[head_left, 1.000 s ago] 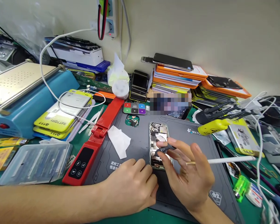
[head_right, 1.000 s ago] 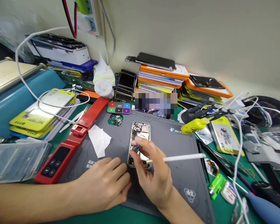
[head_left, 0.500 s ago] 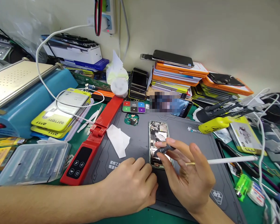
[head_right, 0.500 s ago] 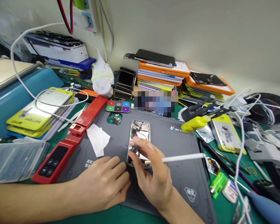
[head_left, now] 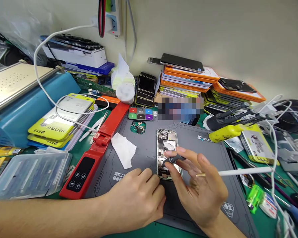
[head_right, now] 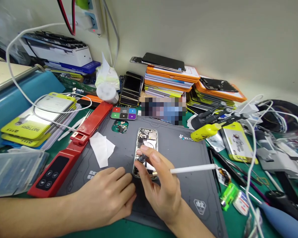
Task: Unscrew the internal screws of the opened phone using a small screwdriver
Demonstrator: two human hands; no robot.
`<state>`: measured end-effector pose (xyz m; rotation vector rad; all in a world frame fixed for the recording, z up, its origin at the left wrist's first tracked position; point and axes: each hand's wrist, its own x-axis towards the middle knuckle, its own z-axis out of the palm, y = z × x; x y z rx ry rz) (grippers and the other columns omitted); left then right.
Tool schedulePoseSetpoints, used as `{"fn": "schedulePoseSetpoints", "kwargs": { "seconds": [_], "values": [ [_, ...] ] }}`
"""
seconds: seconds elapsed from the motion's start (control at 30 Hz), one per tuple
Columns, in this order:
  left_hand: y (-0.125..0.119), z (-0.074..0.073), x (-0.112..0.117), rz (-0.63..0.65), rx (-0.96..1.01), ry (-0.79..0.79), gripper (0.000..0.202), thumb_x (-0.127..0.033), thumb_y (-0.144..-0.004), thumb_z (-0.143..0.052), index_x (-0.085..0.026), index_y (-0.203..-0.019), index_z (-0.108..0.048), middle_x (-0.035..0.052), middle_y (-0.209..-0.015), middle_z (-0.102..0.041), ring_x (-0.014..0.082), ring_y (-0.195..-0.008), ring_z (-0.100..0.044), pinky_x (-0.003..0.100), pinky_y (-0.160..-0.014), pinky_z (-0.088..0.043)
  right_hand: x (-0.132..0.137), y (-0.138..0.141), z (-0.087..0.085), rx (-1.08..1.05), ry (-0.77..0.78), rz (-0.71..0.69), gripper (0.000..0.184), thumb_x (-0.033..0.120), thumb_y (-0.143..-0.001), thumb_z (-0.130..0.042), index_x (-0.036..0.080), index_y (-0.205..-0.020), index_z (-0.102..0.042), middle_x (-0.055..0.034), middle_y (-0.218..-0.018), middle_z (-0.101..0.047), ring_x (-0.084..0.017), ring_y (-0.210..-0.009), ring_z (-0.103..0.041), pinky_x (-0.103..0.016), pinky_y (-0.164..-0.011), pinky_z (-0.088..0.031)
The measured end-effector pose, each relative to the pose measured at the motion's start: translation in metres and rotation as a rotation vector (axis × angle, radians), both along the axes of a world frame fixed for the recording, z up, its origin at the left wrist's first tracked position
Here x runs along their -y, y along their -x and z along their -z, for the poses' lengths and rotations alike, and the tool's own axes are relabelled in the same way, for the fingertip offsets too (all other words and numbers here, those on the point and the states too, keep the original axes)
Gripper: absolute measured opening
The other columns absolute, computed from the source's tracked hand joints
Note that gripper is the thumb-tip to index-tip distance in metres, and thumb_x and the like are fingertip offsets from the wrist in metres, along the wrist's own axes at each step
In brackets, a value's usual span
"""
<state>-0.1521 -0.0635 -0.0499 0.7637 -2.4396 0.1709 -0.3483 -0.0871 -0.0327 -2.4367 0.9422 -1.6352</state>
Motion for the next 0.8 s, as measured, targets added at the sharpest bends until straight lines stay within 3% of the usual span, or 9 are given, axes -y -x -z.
{"fn": "schedulePoseSetpoints", "kwargs": {
  "seconds": [0.27, 0.53, 0.7, 0.8],
  "values": [
    [-0.0001, 0.0008, 0.0002, 0.013, -0.009, -0.003, 0.018, -0.023, -0.093, -0.063, -0.019, -0.081, -0.05, 0.0015, -0.077, -0.046, 0.0218, -0.069, -0.043, 0.04, -0.06, -0.023, -0.0022, 0.0011, -0.0004, -0.052, 0.099, 0.025, 0.109, -0.021, -0.078, -0.076, 0.022, -0.17, -0.037, -0.014, -0.141, -0.064, -0.024, -0.116, -0.075, -0.038, -0.088, -0.074],
    [0.0001, 0.0024, 0.0009, 0.019, -0.009, -0.008, 0.021, -0.026, -0.094, -0.066, -0.019, -0.082, -0.05, 0.0016, -0.076, -0.045, 0.0223, -0.069, -0.042, 0.039, -0.06, -0.022, -0.0041, -0.0001, -0.0033, -0.032, 0.042, -0.112, 0.097, -0.023, -0.084, -0.057, 0.015, -0.17, -0.034, -0.0184, -0.149, -0.056, -0.028, -0.128, -0.069, -0.045, -0.094, -0.071],
    [0.0007, 0.0018, 0.002, 0.015, -0.018, -0.008, 0.019, -0.022, -0.091, -0.067, -0.019, -0.082, -0.05, 0.0011, -0.076, -0.046, 0.022, -0.07, -0.042, 0.039, -0.06, -0.023, 0.0004, -0.0011, -0.0043, -0.038, 0.102, -0.092, 0.096, -0.023, -0.082, -0.065, 0.013, -0.166, -0.039, -0.0175, -0.145, -0.059, -0.029, -0.132, -0.067, -0.049, -0.103, -0.067],
    [0.0014, 0.0017, 0.0023, 0.023, -0.031, -0.021, 0.024, -0.023, -0.089, -0.069, -0.02, -0.08, -0.047, 0.0006, -0.076, -0.045, 0.0216, -0.071, -0.041, 0.039, -0.06, -0.022, 0.0006, -0.0008, -0.0035, -0.045, 0.089, -0.126, 0.094, -0.025, -0.083, -0.049, 0.013, -0.168, -0.035, -0.018, -0.148, -0.055, -0.031, -0.137, -0.063, -0.054, -0.107, -0.064]
  ]
}}
